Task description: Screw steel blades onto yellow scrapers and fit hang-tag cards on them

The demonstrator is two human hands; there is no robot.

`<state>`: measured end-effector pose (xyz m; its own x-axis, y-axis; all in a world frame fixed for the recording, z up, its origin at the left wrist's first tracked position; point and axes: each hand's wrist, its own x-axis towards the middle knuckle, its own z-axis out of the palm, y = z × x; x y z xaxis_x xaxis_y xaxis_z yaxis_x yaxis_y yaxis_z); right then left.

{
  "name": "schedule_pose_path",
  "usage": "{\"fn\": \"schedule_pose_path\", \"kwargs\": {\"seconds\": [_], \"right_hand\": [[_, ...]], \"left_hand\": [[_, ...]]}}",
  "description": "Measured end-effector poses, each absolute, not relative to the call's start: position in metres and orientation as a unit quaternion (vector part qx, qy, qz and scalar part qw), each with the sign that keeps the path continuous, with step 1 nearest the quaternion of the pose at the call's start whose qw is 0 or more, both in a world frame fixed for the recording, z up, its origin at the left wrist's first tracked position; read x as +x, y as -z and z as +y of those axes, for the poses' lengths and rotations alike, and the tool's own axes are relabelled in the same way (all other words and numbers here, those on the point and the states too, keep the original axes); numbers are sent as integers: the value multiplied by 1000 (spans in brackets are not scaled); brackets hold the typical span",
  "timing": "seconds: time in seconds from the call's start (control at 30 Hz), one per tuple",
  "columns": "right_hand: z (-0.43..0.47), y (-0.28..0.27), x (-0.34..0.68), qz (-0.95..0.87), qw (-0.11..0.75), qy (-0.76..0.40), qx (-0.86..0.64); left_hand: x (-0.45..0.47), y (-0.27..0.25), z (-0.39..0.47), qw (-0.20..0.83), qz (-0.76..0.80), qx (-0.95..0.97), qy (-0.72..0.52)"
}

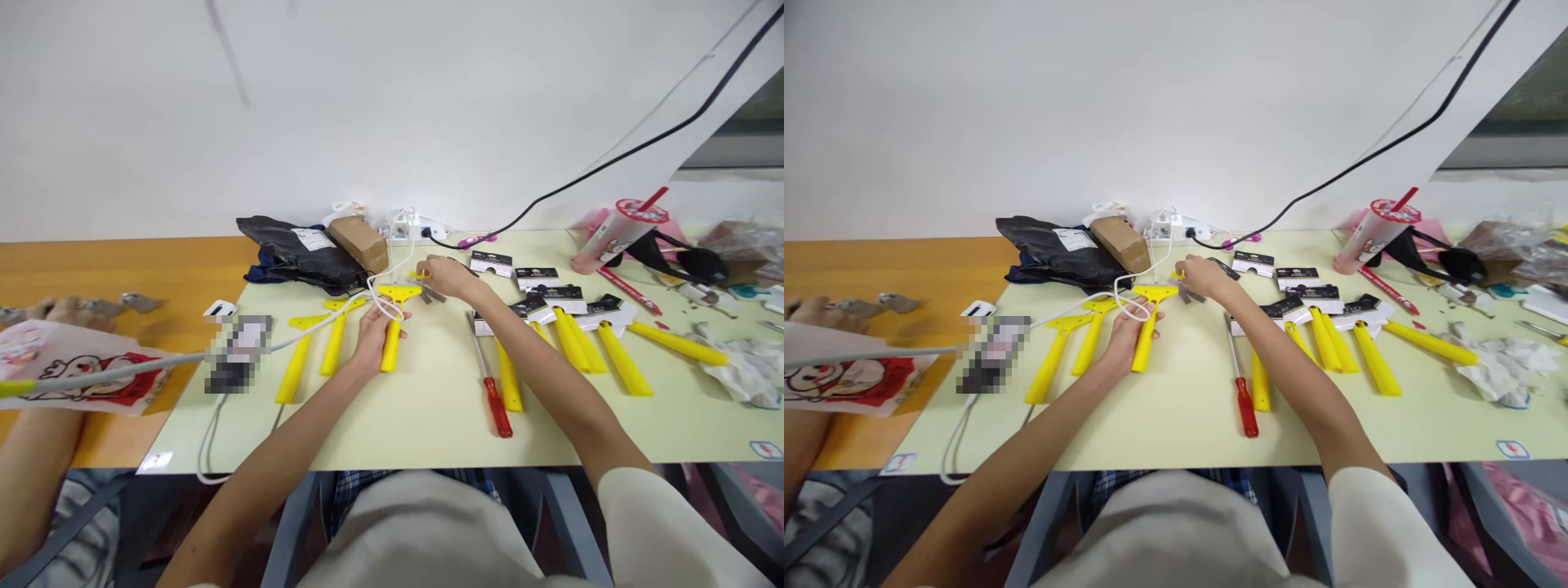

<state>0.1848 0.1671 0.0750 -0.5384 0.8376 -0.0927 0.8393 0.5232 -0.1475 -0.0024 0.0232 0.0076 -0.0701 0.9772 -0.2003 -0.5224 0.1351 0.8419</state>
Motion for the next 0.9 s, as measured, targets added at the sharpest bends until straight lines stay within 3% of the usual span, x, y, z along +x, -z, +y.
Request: {"fn": "schedule_pose_path", "kwargs": {"seconds": [0.43,0.53,0.73,0.9], "right_hand": [[219,-68,171,871,100,188,443],[206,-75,173,868,56,182,459],[151,-106,198,882,-113,191,416],[123,-121,212,896,-137,242,347]], "left_hand": [[8,-10,18,680,395,228,-574],[5,-9,19,687,386,232,-570],[3,-9,18,693,382,244,-560],[6,-8,14,695,373,264,-555]]}}
